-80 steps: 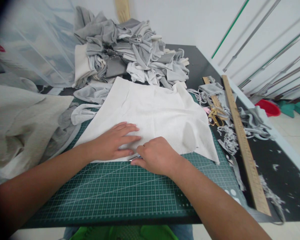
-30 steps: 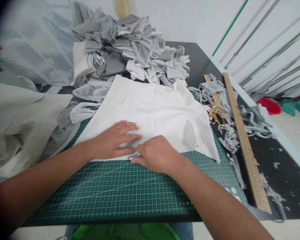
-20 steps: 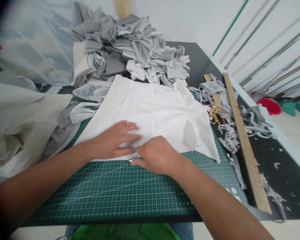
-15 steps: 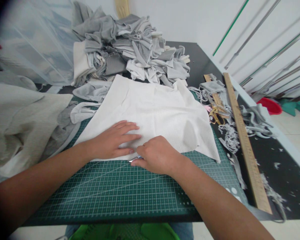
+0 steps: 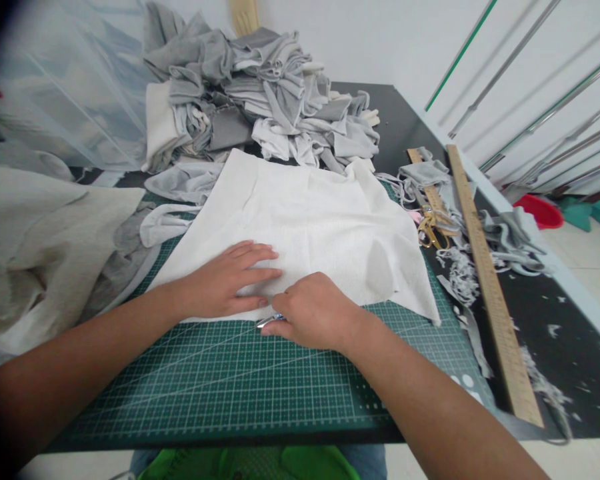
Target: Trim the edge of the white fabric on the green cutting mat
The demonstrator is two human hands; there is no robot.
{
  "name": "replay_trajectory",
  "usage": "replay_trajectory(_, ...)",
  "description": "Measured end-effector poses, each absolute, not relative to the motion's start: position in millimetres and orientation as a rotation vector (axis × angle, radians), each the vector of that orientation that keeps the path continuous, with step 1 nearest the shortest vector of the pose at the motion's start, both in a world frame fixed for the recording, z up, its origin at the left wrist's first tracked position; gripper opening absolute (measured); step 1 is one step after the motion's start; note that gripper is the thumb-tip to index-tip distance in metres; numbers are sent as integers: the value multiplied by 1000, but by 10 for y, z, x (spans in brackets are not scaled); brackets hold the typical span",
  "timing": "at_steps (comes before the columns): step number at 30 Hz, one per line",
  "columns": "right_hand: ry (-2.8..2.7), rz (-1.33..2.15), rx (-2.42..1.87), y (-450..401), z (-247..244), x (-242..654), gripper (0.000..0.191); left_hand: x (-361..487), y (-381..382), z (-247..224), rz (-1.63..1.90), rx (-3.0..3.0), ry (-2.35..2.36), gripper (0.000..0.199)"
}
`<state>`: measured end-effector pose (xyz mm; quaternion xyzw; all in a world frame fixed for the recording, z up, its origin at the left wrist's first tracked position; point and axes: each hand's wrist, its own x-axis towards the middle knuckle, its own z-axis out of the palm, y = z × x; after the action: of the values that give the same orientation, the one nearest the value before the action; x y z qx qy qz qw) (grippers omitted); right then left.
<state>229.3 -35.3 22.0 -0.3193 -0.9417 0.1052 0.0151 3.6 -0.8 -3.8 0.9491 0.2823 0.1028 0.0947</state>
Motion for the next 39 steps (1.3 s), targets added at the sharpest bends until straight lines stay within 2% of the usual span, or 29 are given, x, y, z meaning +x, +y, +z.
replay_trajectory(34, -2984, 393, -941, -374, 265, 2257, 43, 38, 1, -56, 338, 2801, 814, 49)
replay_trajectory(39, -3018, 495, -804, -479, 251, 2175, 46, 42, 6, -60, 305, 2821, 830, 47)
